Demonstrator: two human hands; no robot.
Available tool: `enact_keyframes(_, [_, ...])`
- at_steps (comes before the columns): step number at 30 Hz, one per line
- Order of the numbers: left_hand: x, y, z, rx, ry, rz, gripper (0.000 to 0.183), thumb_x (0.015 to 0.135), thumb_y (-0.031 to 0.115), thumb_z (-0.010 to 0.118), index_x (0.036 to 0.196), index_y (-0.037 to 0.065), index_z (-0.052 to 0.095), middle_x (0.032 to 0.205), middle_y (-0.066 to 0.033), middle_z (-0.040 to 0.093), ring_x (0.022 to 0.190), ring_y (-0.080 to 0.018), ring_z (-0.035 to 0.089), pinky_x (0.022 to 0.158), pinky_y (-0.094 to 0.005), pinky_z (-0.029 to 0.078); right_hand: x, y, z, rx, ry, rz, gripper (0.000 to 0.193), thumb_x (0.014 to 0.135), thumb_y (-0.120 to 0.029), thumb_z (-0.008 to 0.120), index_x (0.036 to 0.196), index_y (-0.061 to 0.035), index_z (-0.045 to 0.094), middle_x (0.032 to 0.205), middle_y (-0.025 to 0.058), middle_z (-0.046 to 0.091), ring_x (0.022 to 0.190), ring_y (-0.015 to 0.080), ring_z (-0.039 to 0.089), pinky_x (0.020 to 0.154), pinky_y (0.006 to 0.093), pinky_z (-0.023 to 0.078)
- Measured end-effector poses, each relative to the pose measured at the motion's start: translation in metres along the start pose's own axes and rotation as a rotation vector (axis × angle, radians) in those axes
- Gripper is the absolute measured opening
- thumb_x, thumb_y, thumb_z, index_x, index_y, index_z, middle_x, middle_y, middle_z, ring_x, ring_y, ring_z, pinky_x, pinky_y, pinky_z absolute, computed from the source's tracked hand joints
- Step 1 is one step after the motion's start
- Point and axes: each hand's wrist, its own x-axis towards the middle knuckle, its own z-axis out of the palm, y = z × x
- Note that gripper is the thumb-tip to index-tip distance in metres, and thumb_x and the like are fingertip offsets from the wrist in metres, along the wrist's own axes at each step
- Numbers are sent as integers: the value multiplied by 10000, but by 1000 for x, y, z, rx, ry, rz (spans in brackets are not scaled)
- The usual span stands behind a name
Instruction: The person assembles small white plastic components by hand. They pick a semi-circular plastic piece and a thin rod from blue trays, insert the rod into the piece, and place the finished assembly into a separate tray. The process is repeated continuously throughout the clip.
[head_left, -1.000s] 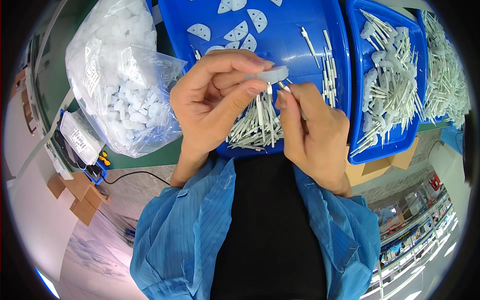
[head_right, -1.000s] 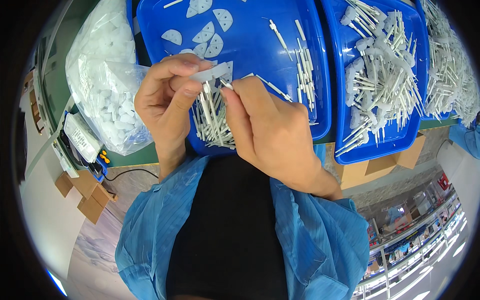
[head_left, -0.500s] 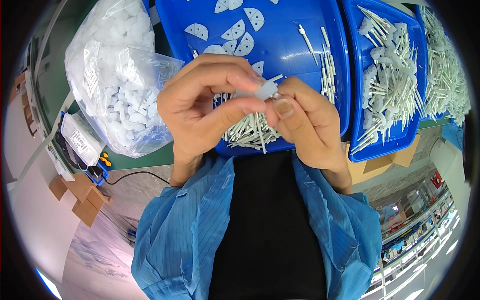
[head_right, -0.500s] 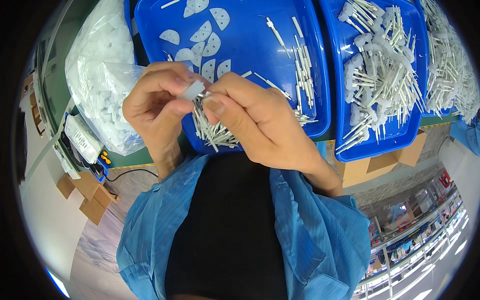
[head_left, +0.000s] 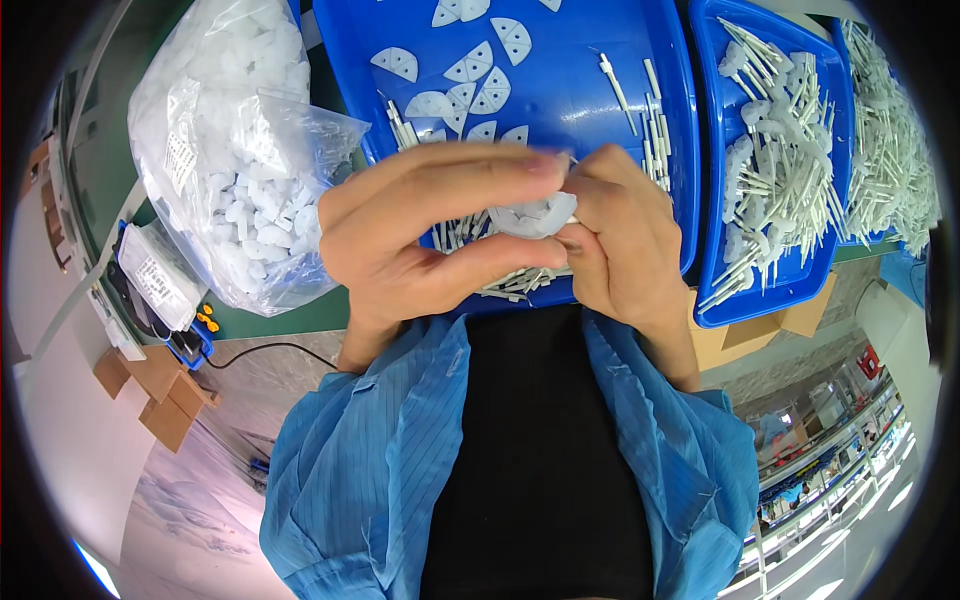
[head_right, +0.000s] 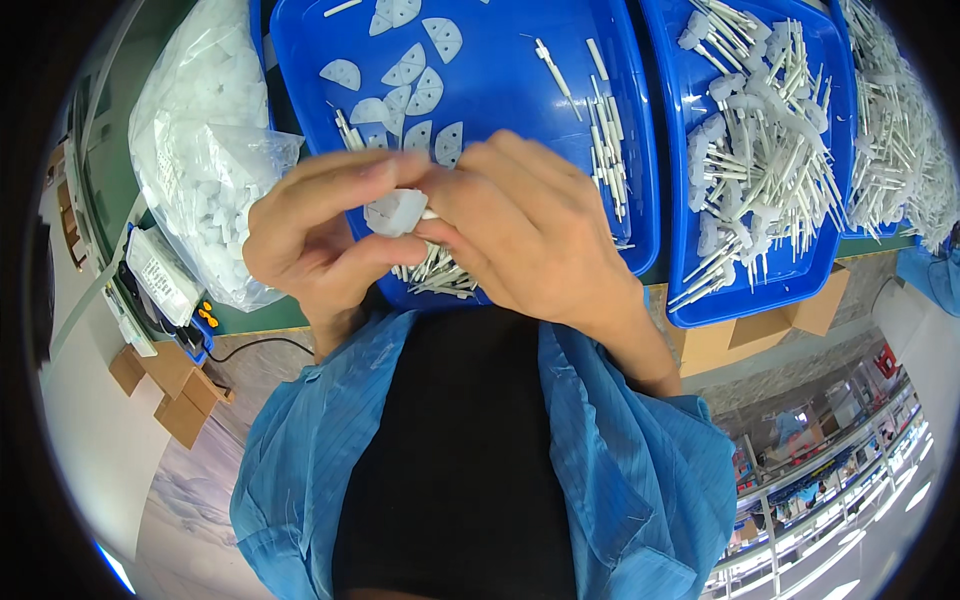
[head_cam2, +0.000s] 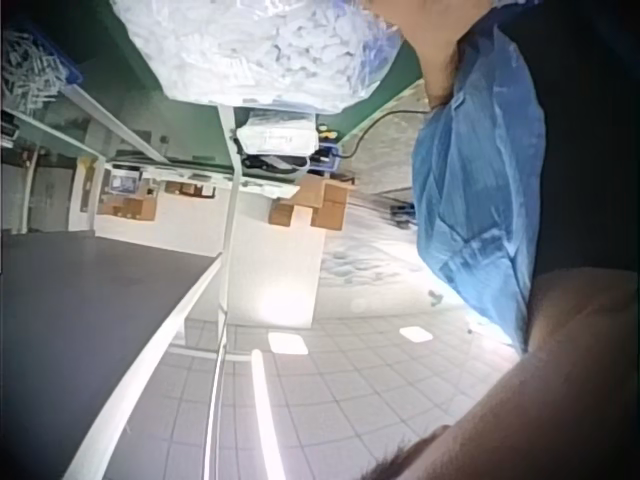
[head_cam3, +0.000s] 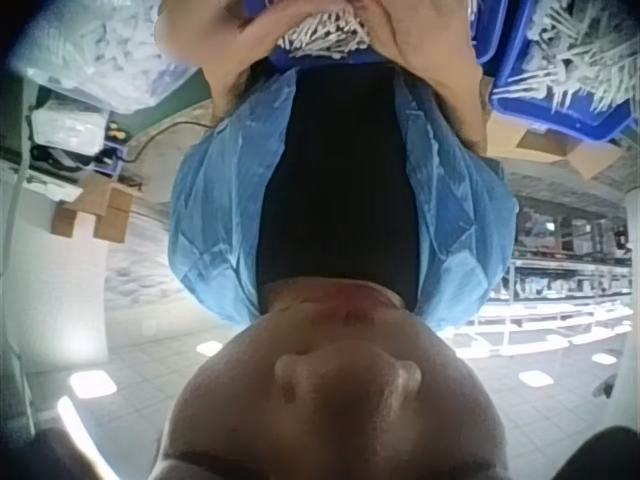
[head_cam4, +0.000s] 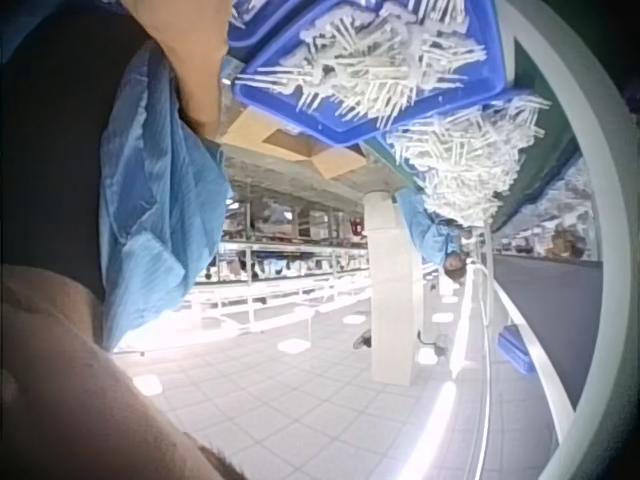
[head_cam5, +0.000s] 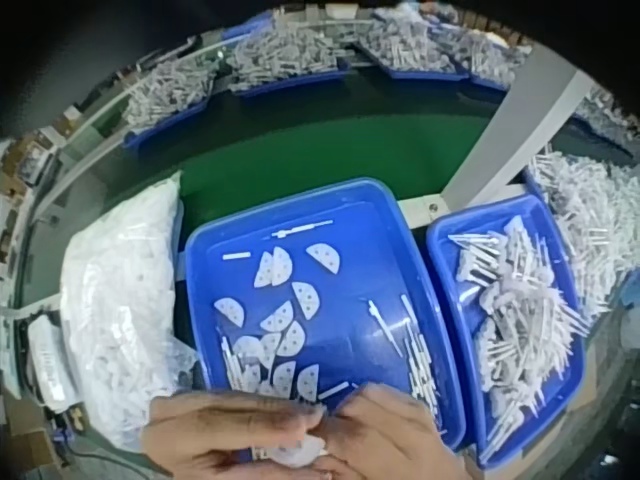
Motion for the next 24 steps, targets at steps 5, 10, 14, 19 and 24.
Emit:
enact_keyframes(5, [1, -10, -8, 29, -59, -32, 386, 584, 100, 914, 898, -27, 727, 870, -146, 742, 798, -230, 738, 710, -275, 584, 9, 0, -15, -110, -81, 60, 232, 774, -80, 747, 976, -15, 652, 718, 92, 579, 538, 230, 505, 534, 348, 429])
enact_keyframes(10, [6, -9, -6, 321, -226, 370, 375, 605, -54, 863, 903, -76, 635, 908, -247, 698, 882, -350, 721, 744, -388, 618, 14, -26, -5, 117, -22, 495, 150, 855, -100, 703, 960, -4, 654, 669, 88, 588, 535, 171, 540, 487, 289, 415])
enact_keyframes(14, [3, -26, -6, 240, -105, 494, 326, 623, -50, 863, 853, -35, 632, 936, -231, 682, 887, -395, 711, 748, -443, 632, 17, -35, -5, 153, -7, 634, 99, 931, -66, 623, 991, 9, 645, 748, 127, 648, 626, 197, 659, 521, 304, 487])
enact_keyframes(19, [-4, -22, -8, 111, -4, 131, 454, 658, -86, 828, 1052, -28, 610, 987, -189, 689, 943, -320, 699, 842, -387, 580, -12, -22, -33, -124, -98, 650, 120, 899, -27, 644, 1017, -12, 660, 868, 114, 685, 667, 243, 675, 582, 311, 528])
enact_keyframes(24, [-6, -30, -14, -144, 31, -165, 645, 730, -69, 776, 1319, -79, 514, 1031, -151, 698, 927, -198, 679, 844, -265, 526, -34, -39, -59, -188, -358, 494, 128, 841, -39, 715, 955, -20, 659, 823, 116, 674, 726, 270, 669, 605, 325, 534])
